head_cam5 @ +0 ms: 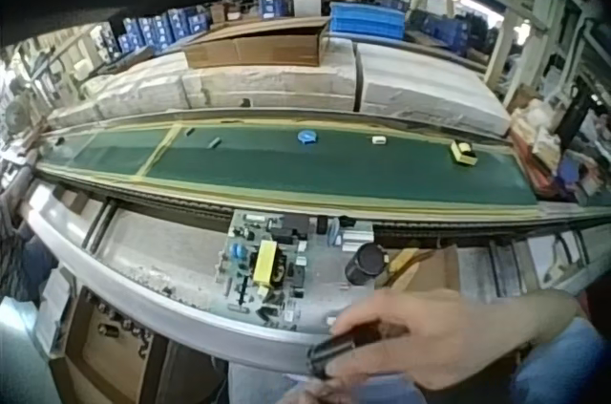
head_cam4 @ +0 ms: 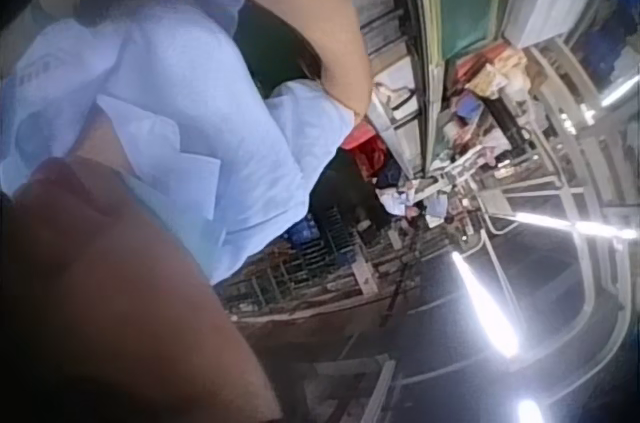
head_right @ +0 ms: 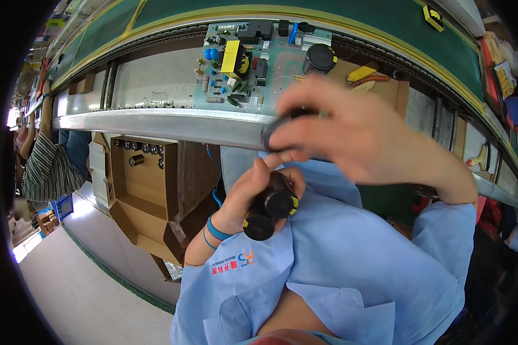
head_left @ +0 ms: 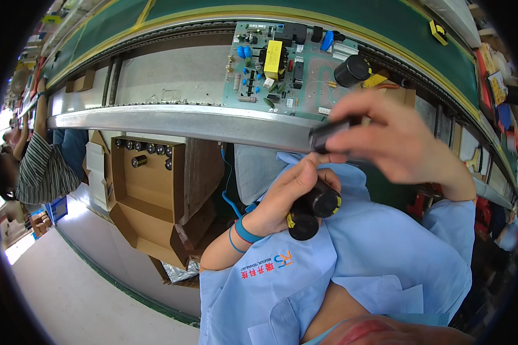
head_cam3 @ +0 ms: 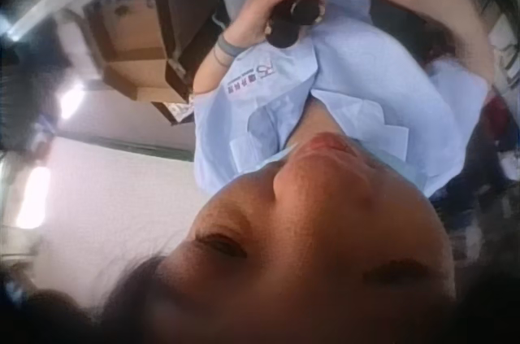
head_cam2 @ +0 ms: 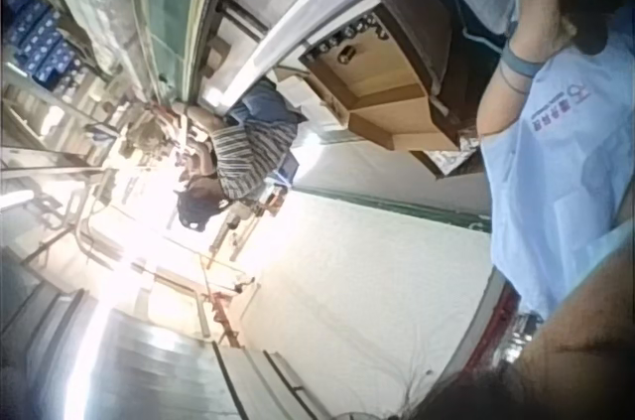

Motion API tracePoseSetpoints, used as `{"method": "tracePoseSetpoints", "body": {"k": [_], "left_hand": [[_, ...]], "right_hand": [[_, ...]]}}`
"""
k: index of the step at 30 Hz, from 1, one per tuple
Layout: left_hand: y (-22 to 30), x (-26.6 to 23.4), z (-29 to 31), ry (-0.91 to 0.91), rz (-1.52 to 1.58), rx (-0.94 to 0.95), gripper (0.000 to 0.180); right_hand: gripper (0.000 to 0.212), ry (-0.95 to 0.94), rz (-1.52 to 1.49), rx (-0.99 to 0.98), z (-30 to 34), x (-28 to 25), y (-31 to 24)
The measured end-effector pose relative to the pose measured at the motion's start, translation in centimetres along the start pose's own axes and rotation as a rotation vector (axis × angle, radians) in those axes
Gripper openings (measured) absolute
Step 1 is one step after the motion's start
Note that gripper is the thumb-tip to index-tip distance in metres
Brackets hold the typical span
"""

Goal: Assembling electronic components onto a printed circuit board on an assembly line.

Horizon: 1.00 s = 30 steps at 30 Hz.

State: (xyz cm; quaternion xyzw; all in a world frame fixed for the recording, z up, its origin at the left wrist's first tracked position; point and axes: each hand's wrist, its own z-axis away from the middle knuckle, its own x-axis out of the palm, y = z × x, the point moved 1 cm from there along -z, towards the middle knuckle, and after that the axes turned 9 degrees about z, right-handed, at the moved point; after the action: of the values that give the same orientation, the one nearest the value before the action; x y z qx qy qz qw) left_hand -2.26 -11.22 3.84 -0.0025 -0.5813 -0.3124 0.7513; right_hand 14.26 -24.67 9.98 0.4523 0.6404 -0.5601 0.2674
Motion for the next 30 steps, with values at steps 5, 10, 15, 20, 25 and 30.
{"method": "tracePoseSetpoints", "body": {"k": [5, 10, 15, 20, 25, 30], "left_hand": [[-0.8, -1.5, 0.9, 0.029, 0.105, -0.013, 0.055], [-1.0, -2.1, 2.0, 0.135, 0.185, 0.018, 0.051], [-1.7, -4.1, 2.7, 0.002, 0.303, 0.055, 0.051], [-1.3, -2.5, 2.6, 0.170, 0.099, 0.134, 0.057], [-1.5, -2.5, 2.4, 0.149, 0.066, 0.139, 0.060], [-1.7, -2.9, 2.6, 0.163, 0.063, 0.138, 0.063]], "right_hand": [[0.040, 0.030, 0.306, 0.079, -1.5, -0.8, 0.6], [0.033, 0.112, 0.652, -0.055, -2.8, 0.0, 1.2], [0.036, 0.054, 0.651, -0.063, -3.1, -0.2, 0.8], [0.037, 0.071, 0.698, -0.082, -3.3, 0.0, 0.9], [0.037, 0.076, 0.732, -0.069, -3.3, 0.2, 0.7], [0.036, 0.034, 0.708, -0.080, -3.4, 0.0, 0.7]]}}
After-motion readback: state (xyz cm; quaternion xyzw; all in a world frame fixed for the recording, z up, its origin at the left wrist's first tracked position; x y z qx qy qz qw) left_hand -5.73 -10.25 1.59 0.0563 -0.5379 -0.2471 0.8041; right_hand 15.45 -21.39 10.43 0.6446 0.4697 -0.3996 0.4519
